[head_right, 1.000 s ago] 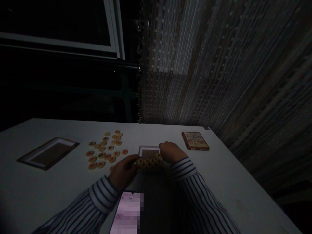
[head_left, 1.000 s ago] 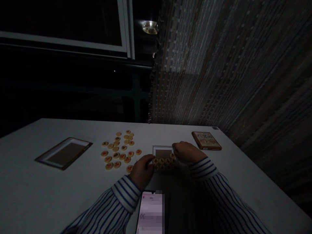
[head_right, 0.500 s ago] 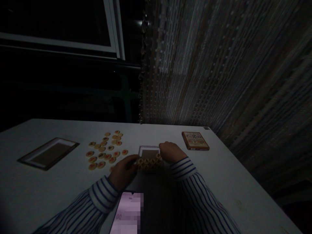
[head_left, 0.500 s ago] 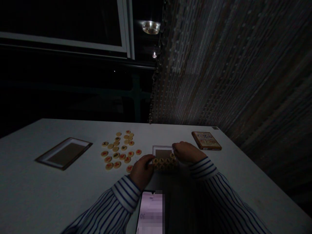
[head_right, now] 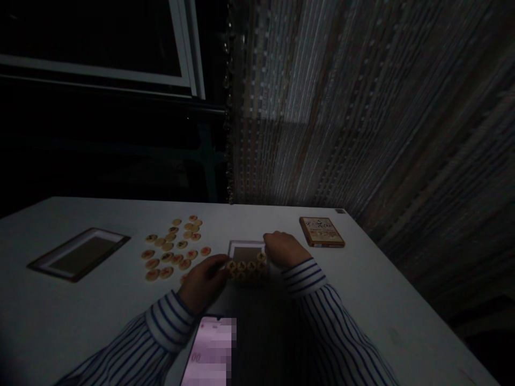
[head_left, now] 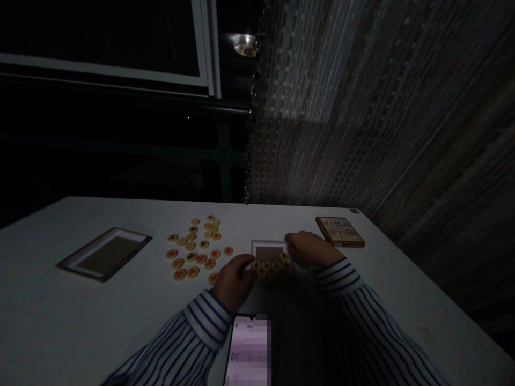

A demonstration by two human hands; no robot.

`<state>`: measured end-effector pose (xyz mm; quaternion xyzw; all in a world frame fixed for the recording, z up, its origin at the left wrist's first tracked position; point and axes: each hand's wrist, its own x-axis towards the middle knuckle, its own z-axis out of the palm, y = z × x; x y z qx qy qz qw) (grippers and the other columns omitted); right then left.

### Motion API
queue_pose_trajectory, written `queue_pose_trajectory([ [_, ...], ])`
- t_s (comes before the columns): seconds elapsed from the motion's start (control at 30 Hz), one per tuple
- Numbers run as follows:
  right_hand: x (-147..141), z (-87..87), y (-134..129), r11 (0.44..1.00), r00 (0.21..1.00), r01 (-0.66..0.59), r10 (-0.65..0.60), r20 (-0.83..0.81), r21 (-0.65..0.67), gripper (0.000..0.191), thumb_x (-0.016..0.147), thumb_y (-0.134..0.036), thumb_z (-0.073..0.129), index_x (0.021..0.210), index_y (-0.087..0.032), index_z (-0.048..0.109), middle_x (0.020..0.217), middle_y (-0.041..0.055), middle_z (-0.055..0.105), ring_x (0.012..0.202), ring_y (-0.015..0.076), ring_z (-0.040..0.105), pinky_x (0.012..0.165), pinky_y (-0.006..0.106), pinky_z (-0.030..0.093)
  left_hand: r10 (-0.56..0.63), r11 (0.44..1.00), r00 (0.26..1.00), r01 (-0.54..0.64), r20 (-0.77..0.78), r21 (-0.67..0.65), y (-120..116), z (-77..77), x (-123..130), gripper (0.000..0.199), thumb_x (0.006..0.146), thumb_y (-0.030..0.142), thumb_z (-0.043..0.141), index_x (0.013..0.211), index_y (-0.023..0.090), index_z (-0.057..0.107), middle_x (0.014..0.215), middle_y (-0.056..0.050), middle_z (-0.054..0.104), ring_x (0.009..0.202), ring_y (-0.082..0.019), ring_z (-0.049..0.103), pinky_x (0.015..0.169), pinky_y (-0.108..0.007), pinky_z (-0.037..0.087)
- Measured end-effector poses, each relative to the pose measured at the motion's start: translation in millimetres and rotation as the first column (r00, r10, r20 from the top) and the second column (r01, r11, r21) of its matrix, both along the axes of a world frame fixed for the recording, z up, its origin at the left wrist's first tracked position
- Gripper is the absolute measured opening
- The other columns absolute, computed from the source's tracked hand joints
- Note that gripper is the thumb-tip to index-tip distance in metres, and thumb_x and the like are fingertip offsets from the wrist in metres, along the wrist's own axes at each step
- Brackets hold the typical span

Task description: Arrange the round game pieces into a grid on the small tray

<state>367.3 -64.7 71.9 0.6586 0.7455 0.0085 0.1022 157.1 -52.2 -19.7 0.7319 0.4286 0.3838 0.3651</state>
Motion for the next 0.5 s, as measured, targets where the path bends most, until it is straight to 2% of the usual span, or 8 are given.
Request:
queue_pose_trajectory([
  [0.23,2.2,9.0,-4.3,0.998,1.000,0.006,-0.005,-0.012,0.060,0.032,0.084,-0.024,0.033,0.106,-0.015,0.054,0.092,0.0136,0.063,0.085,0.0226,0.059,0.066,0.030,0.040,0.064,0.996,0.996,-0.060,-0.068,0.060,-1.6,11.7,-2.6,0.026,0.073,0.022,0.051,0.096,0.015,0.061,0.101,-0.009,0.065,0.095,-0.019,0.060,0.085,-0.035,0.048],
  [0.5,-0.7,12.2,-6.5,0.995,1.000,-0.007,0.010,-0.020,0.102,0.033,0.083,-0.026,0.034,0.107,-0.017,0.055,0.090,0.0128,0.064,0.082,0.0237,0.061,0.064,0.030,0.040,0.127,0.989,0.988,-0.120,-0.085,0.083,-0.8,16.1,-5.3,0.028,0.075,0.026,0.048,0.098,0.016,0.061,0.100,-0.008,0.065,0.092,-0.018,0.060,0.084,-0.034,0.048],
])
